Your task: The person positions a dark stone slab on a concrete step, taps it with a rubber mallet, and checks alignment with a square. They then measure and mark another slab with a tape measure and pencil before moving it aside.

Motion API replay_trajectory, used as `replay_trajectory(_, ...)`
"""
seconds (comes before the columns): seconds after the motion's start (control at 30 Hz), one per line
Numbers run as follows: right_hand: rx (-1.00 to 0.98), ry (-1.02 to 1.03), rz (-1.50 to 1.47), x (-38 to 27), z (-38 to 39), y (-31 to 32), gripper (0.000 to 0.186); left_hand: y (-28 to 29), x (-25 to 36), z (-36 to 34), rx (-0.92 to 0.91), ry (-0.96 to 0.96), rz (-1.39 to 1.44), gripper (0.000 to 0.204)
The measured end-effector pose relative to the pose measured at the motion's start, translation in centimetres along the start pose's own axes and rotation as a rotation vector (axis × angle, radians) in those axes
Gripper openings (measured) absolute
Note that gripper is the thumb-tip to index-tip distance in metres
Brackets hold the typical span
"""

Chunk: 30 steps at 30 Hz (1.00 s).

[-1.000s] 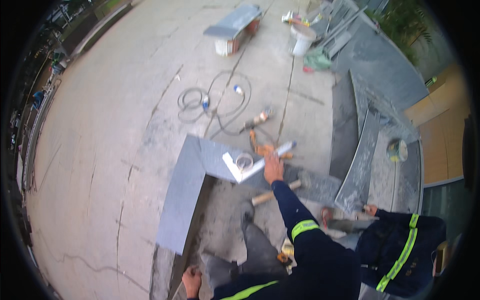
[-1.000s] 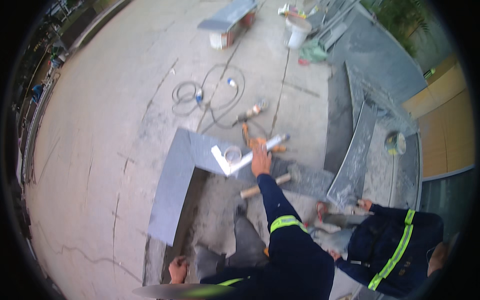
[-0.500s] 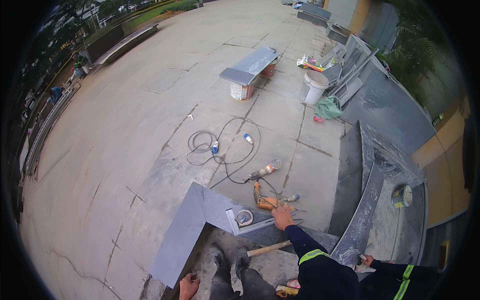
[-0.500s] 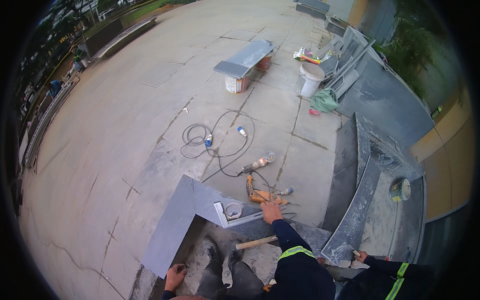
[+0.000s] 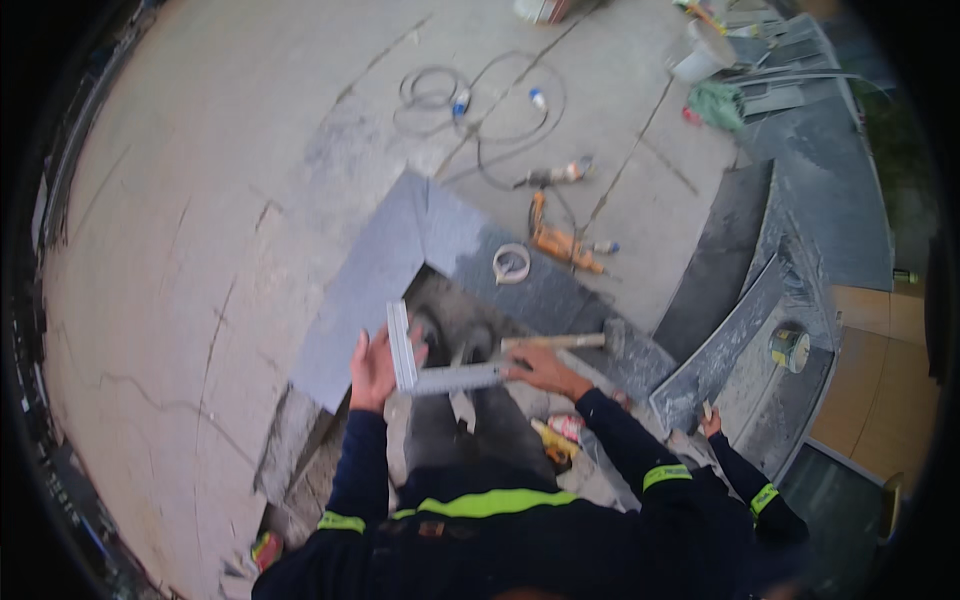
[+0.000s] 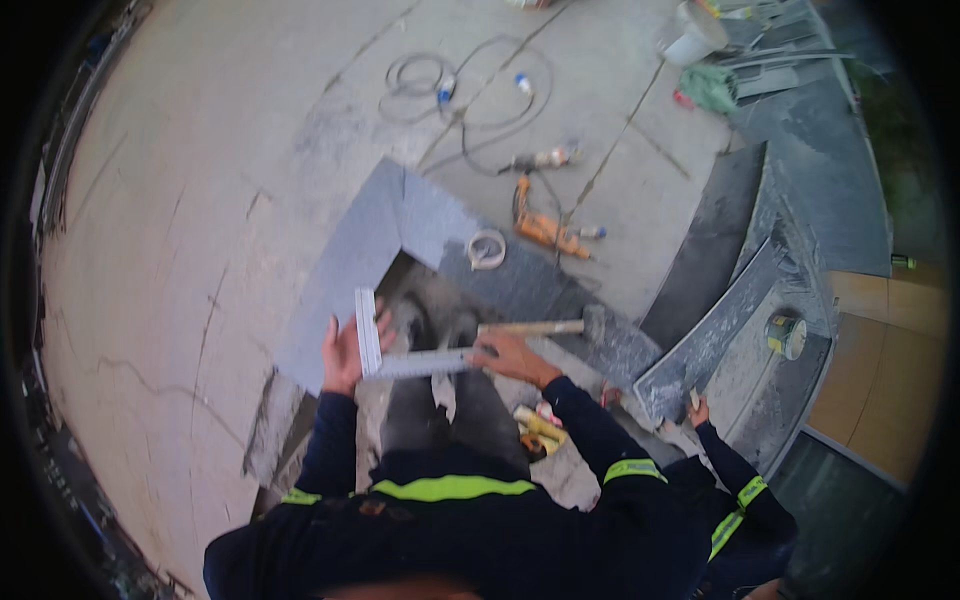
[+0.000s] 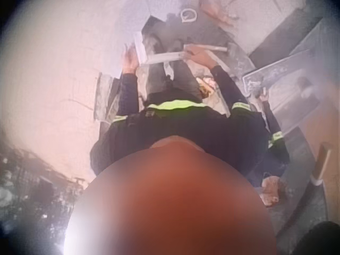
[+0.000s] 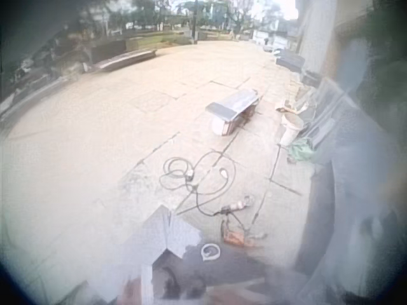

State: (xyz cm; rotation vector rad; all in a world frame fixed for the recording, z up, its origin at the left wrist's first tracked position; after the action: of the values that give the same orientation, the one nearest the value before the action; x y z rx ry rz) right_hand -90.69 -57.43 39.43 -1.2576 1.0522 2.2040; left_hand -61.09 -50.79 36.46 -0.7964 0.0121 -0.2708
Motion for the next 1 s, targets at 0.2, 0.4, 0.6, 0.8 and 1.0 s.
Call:
replay_trajectory(0.2, -0.439, -0.274, -0.124, 5.4, -3.3, -18.4, 0.052, 14.4, 7.3, -3.3, -0.016, -0.155, -0.025, 0.074)
replay_trajectory(0.4, -0.595, -0.389, -0.213, 11.3, -8.7, -24.2, 0.057, 32.1, 16.0, -2.9, 0.574, -0.39, 0.182, 0.041)
replay_trajectory(0.6, -0.388, -0.604, -0.216, 19.0, -8.9, -25.4, 0.042, 43.9, 14.9, -2.4, 0.756, -0.464, 0.58, 0.036)
replay_trajectory(0.8, 0.296, -0.89, -1.001, 25.8, -7.3, -25.9, 0.028, 45.4, 9.2, -6.0, 0.679, -0.487, 0.676, 0.038)
replay_trajectory(1.0, 0.689, -1.036, -1.444, 30.3, -9.1, -29.0, 0.018, 44.2, 6.2, -8.8, 0.598, -0.525, 0.704, 0.037)
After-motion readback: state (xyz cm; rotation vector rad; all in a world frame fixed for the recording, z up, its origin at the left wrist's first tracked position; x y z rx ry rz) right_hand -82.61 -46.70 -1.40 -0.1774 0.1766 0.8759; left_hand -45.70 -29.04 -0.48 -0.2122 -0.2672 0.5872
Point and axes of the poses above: each hand's wrist, its own z-axis away from the middle knuckle, its own y-axis out of the back of the hand, x = y × z, the point moved 10 cm from there along -z, towards the middle knuckle, and after that the axes turned 13 degrees about x, right-handed, at the moved point
